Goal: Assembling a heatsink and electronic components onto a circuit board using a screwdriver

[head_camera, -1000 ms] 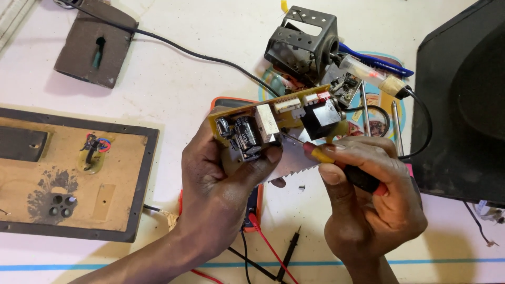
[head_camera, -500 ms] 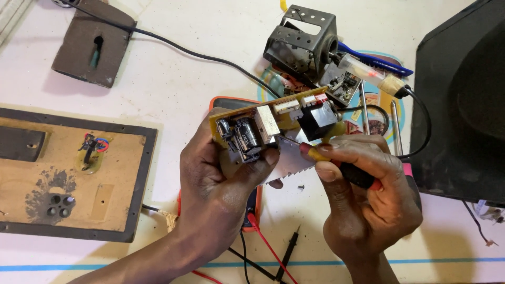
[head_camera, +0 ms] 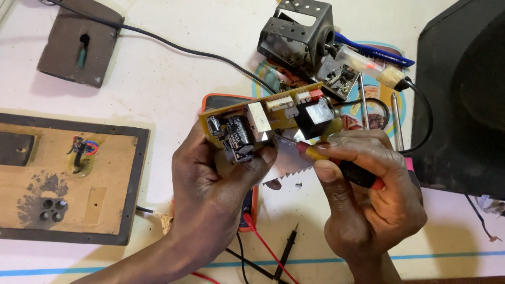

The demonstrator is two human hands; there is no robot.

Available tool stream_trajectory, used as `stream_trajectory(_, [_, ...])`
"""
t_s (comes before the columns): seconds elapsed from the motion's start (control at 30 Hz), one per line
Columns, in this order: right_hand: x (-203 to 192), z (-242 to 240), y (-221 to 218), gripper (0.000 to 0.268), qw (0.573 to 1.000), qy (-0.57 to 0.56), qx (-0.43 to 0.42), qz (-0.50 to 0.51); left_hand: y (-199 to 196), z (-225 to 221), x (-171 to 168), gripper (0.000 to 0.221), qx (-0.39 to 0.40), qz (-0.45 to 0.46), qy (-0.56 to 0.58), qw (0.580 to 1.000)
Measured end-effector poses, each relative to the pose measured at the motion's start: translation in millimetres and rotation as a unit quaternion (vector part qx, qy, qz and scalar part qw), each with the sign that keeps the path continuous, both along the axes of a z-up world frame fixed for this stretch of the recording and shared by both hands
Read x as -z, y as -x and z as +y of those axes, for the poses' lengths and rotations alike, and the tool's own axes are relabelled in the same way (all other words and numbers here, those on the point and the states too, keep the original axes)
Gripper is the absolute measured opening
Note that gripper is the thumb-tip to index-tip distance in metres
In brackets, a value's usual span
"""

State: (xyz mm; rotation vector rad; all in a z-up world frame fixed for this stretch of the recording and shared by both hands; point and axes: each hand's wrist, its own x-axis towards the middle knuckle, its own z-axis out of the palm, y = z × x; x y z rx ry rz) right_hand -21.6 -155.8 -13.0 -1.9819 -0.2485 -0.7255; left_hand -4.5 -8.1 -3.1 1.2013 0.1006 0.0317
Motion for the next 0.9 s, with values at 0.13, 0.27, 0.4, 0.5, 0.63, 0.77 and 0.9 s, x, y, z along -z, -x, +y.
stream_trajectory(0.13, [3.0, -0.1, 2.2, 0.017, 0.999, -0.032, -0.011, 0.001, 0.6, -1.2, 4.5, 0.026, -0.013, 0.026, 0.032, 0.999])
stream_trajectory(0.27, [5.8, 0.3, 3.7, 0.020, 1.000, -0.018, 0.007, -0.012, 0.8, -0.7, 4.0, 0.028, -0.013, 0.026, 0.046, 0.999])
stream_trajectory(0.4, [6.3, 0.1, 5.2, 0.020, 1.000, -0.014, 0.010, -0.017, 1.3, -2.0, 3.3, 0.029, -0.020, 0.016, 0.064, 0.998])
stream_trajectory(0.5, [9.5, -1.8, 7.2, 0.022, 1.000, -0.020, 0.013, -0.016, 1.8, -1.0, 4.6, 0.029, -0.021, 0.015, 0.044, 0.999])
stream_trajectory(0.63, [7.6, -0.3, 7.5, 0.024, 0.999, -0.028, 0.025, -0.015, 3.5, -0.2, 5.9, 0.027, -0.017, 0.025, 0.045, 0.999])
stream_trajectory(0.77, [7.1, -2.3, 7.3, 0.025, 1.000, -0.007, 0.025, -0.017, 4.1, -0.2, 3.9, 0.028, -0.019, 0.005, 0.032, 0.999])
stream_trajectory(0.9, [10.3, -3.5, 5.7, 0.025, 1.000, -0.008, 0.016, -0.025, 4.8, 0.3, 5.4, 0.030, -0.019, 0.022, 0.042, 0.999])
